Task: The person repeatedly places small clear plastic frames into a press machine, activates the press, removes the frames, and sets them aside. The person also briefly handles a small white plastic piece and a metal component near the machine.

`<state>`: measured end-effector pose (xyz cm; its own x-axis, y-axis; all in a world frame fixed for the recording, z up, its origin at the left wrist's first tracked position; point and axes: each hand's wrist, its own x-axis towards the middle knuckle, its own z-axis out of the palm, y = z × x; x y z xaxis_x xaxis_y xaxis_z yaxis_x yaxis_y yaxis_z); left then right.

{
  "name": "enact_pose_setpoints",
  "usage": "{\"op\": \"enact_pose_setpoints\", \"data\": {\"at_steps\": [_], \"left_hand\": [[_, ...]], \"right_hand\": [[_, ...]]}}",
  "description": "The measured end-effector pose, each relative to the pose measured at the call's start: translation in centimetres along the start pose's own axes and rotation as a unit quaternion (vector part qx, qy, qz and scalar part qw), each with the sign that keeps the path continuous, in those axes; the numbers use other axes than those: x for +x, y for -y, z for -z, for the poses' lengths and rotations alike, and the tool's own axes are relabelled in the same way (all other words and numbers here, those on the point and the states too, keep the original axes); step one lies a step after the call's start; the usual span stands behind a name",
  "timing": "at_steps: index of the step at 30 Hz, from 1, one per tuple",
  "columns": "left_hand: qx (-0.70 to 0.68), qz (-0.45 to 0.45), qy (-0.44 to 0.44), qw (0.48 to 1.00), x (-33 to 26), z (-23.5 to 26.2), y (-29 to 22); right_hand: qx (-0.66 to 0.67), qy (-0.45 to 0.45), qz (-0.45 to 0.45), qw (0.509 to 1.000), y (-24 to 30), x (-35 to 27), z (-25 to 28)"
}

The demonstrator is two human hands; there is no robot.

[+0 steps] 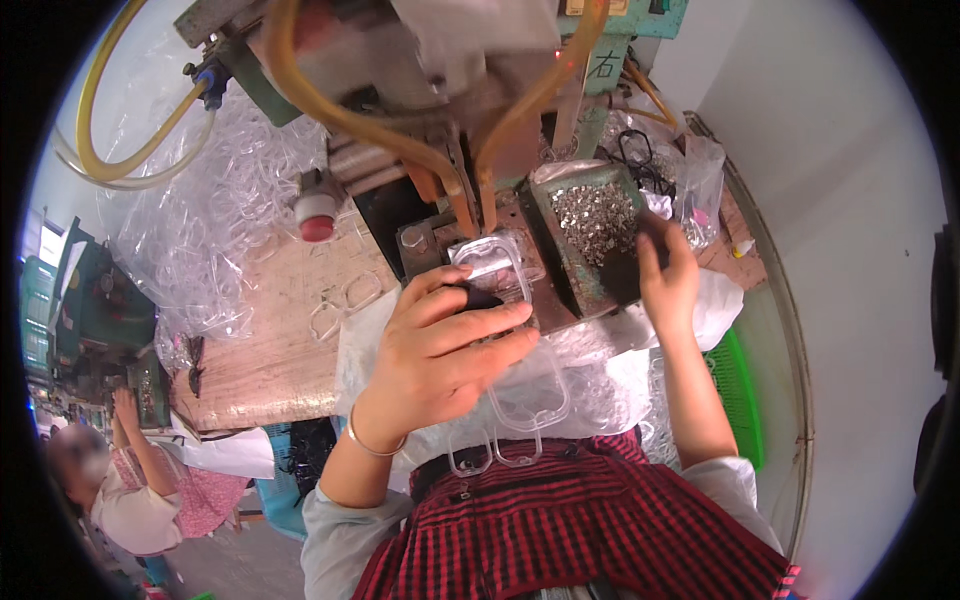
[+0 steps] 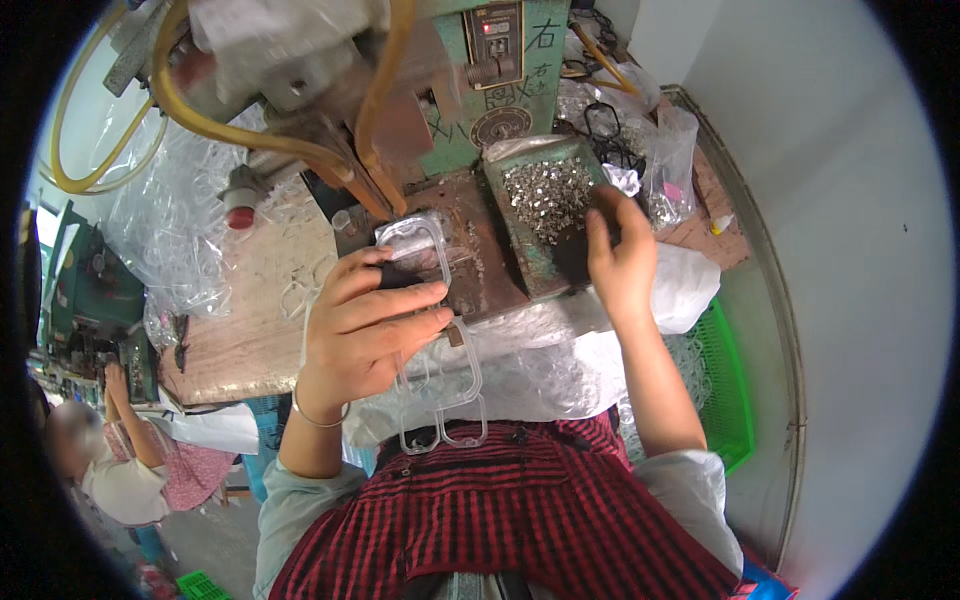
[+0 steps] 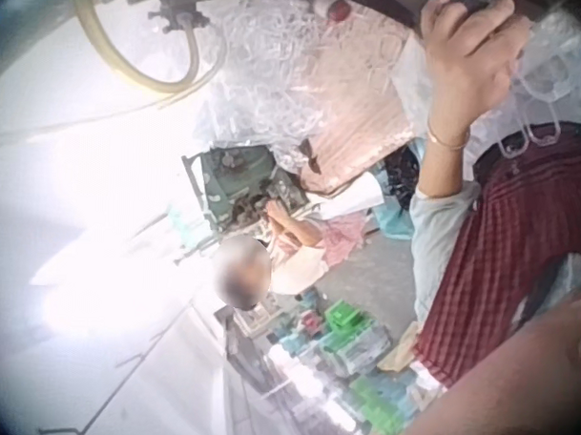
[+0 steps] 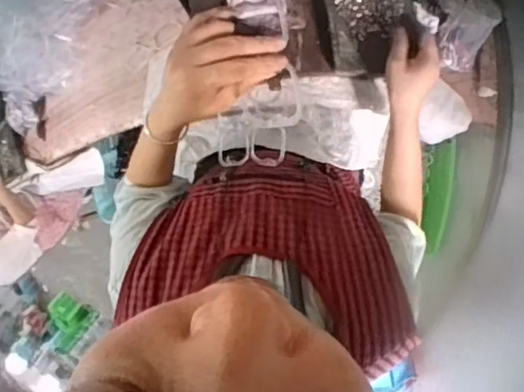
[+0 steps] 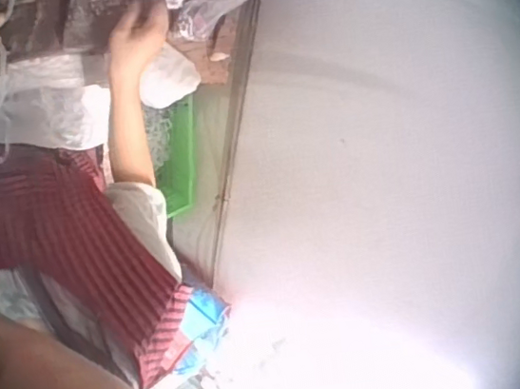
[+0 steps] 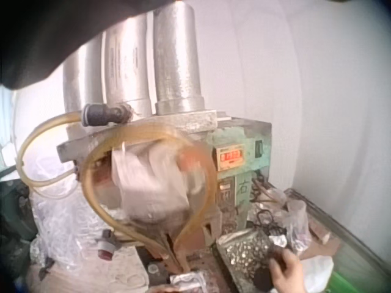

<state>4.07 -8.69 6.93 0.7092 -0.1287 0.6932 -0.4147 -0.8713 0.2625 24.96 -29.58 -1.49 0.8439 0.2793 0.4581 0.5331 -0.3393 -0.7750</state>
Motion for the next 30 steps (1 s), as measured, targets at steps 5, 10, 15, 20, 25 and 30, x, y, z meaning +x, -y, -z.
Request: {"op": "enact_pose_setpoints", "data": {"at_steps": [5,10,15,20,25,30], "left_hand": [[0.001,-0.005,0.004,1.0,-0.8,0.0,0.3],[0.056,0.077,-0.093,0.991,-3.7,-0.7,-2.7],[0.201,0.237,-0.385,0.869,-6.1,4.3,-0.7],[0.424,0.344,-0.139,0.826,-7.0,7.2,8.5],[0.352,0.501,0.048,0.789,-16.7,0.6,14.9],[0.29,0.473,-0.141,0.82,-16.0,0.7,14.4]], "right_hand": [[-0.219,0.06,0.071,0.971,1.5,-1.9,-0.3],[-0.298,0.055,0.073,0.95,1.4,-1.3,-1.6],[-0.136,0.037,-0.027,0.99,1.7,-1.8,-1.7],[-0.08,0.026,0.037,0.996,3.0,-0.7,-1.9],[-0.158,-0.017,0.095,0.983,2.3,-1.7,-1.1],[-0.158,-0.06,0.051,0.984,0.2,-3.5,1.4]]}}
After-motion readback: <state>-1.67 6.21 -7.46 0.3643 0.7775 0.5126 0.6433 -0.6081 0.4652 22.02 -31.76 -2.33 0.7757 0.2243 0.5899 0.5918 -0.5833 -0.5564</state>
